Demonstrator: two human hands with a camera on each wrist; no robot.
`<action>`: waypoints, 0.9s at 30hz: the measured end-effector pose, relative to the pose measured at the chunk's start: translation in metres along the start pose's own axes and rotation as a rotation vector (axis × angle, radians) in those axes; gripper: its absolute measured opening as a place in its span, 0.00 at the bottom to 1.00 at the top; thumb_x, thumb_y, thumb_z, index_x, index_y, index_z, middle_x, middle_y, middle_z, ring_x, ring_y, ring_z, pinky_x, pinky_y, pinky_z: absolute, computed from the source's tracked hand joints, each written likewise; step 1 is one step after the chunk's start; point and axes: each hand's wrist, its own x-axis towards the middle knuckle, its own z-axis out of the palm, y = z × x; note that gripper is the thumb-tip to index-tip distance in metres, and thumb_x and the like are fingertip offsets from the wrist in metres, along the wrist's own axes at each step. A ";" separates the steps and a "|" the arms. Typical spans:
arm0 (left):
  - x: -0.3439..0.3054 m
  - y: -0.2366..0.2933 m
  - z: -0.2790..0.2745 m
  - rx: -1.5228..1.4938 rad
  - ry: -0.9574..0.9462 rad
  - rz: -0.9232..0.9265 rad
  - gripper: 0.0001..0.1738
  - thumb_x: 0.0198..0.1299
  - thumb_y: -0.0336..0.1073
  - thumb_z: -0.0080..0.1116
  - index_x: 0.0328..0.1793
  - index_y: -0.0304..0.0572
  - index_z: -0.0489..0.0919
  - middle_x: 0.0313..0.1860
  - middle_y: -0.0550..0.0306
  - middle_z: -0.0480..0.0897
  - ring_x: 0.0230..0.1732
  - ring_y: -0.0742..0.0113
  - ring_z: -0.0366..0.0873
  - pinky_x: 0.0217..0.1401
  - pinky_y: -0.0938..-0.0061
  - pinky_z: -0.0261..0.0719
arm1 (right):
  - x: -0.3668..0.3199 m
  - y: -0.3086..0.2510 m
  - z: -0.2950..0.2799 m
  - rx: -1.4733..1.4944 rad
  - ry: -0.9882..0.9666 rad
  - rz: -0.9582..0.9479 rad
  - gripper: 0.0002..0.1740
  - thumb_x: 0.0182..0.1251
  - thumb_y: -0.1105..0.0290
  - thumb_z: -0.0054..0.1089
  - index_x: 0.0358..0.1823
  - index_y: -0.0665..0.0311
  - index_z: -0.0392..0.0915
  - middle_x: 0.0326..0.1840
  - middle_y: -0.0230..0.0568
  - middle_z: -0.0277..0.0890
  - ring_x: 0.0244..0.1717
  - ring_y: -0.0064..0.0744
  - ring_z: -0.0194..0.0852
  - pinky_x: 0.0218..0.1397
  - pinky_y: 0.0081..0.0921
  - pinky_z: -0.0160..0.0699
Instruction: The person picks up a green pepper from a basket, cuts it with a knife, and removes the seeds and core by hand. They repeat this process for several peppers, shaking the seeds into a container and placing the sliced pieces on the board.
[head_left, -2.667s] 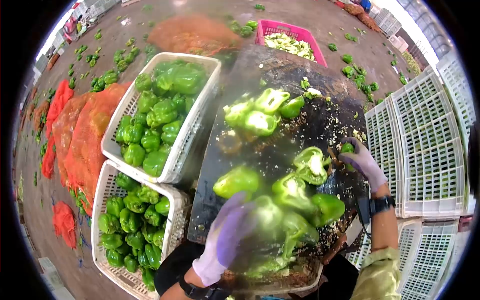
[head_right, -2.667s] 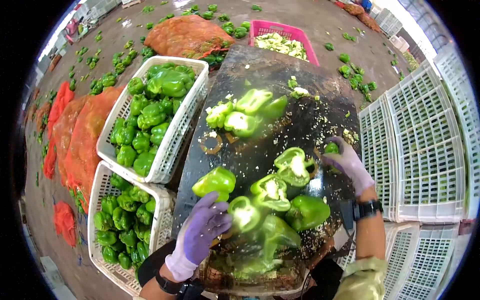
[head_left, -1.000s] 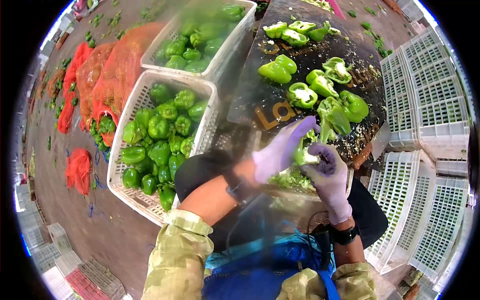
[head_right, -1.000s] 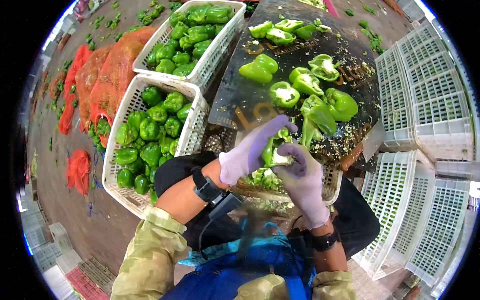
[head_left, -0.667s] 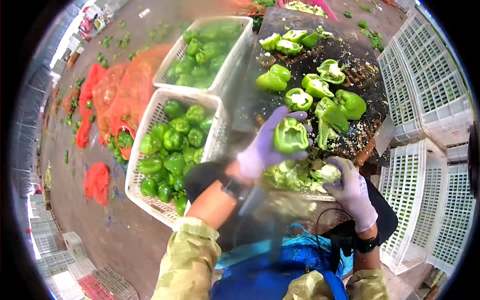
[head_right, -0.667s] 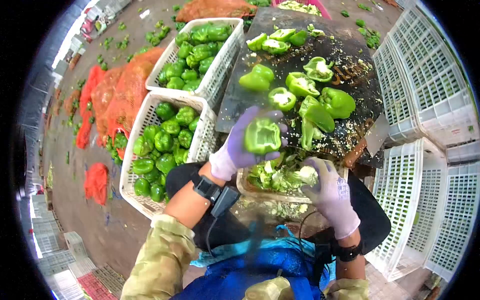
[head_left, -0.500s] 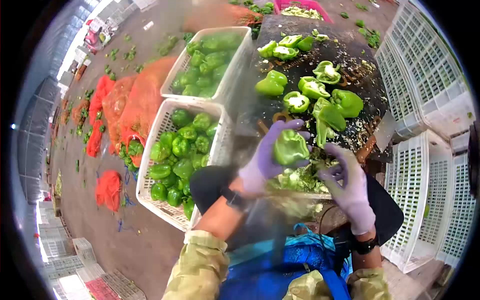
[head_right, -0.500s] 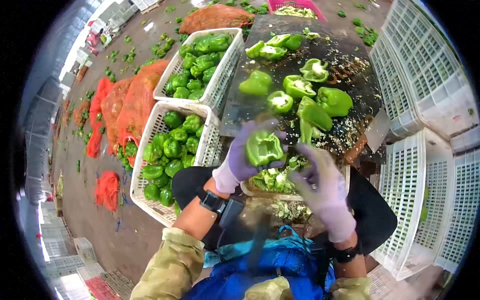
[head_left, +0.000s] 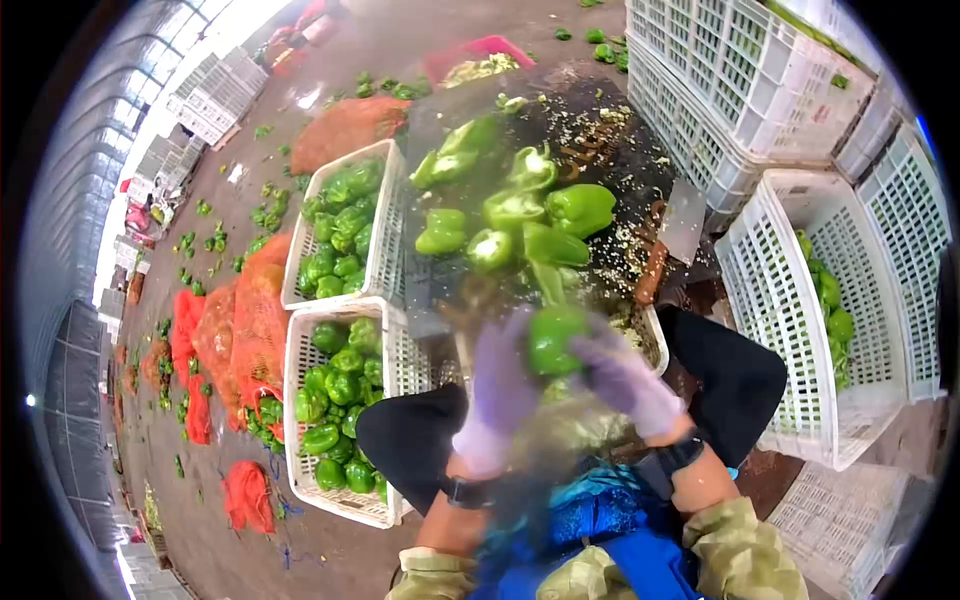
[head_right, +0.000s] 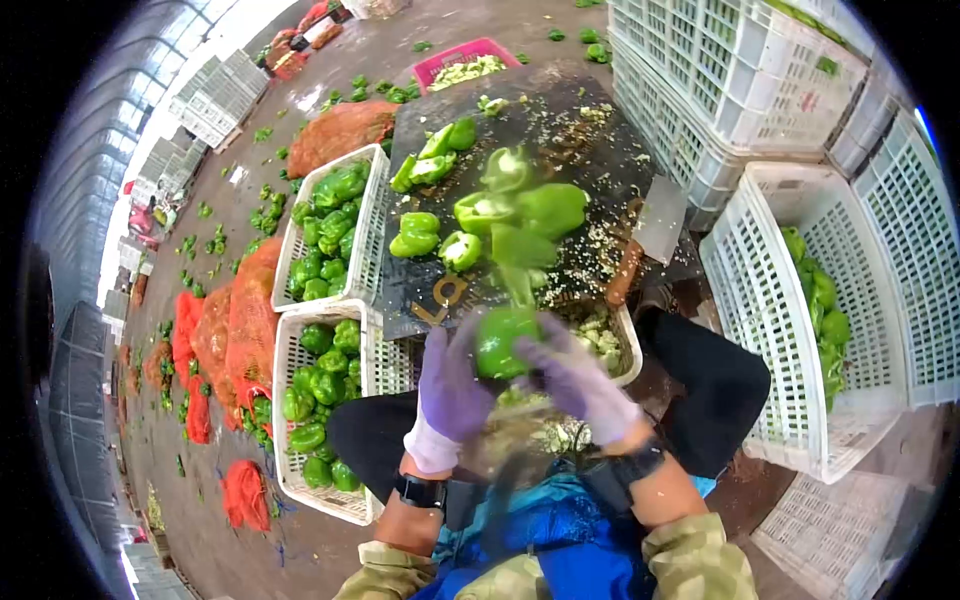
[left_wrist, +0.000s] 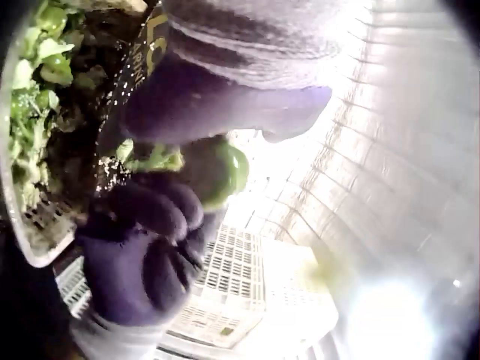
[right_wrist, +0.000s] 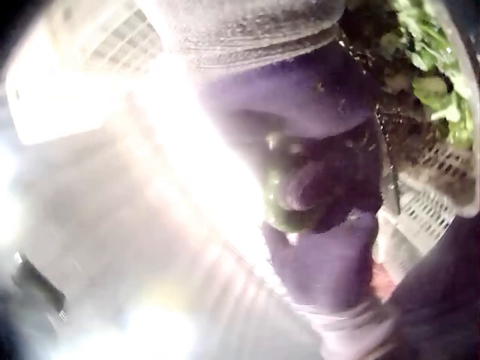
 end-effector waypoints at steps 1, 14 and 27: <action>0.002 -0.003 0.006 -0.678 -0.038 -0.213 0.35 0.59 0.48 0.60 0.70 0.43 0.66 0.60 0.53 0.75 0.58 0.54 0.72 0.62 0.58 0.71 | -0.006 -0.015 -0.026 0.161 0.068 -0.029 0.27 0.64 0.62 0.64 0.61 0.62 0.68 0.46 0.33 0.75 0.34 0.19 0.70 0.31 0.16 0.71; -0.003 -0.063 0.061 -1.879 0.058 -0.876 0.28 0.72 0.55 0.40 0.72 0.53 0.63 0.68 0.57 0.68 0.64 0.54 0.68 0.67 0.52 0.65 | 0.056 -0.053 -0.038 -1.091 0.196 -0.341 0.33 0.60 0.61 0.65 0.66 0.60 0.64 0.62 0.44 0.68 0.53 0.39 0.73 0.57 0.40 0.72; 0.009 -0.084 0.069 -1.876 0.116 -0.812 0.25 0.71 0.50 0.44 0.71 0.54 0.64 0.68 0.56 0.66 0.64 0.58 0.66 0.69 0.54 0.65 | 0.178 -0.006 -0.071 -1.131 0.436 -0.417 0.40 0.58 0.64 0.65 0.67 0.76 0.57 0.61 0.54 0.69 0.57 0.45 0.74 0.61 0.33 0.74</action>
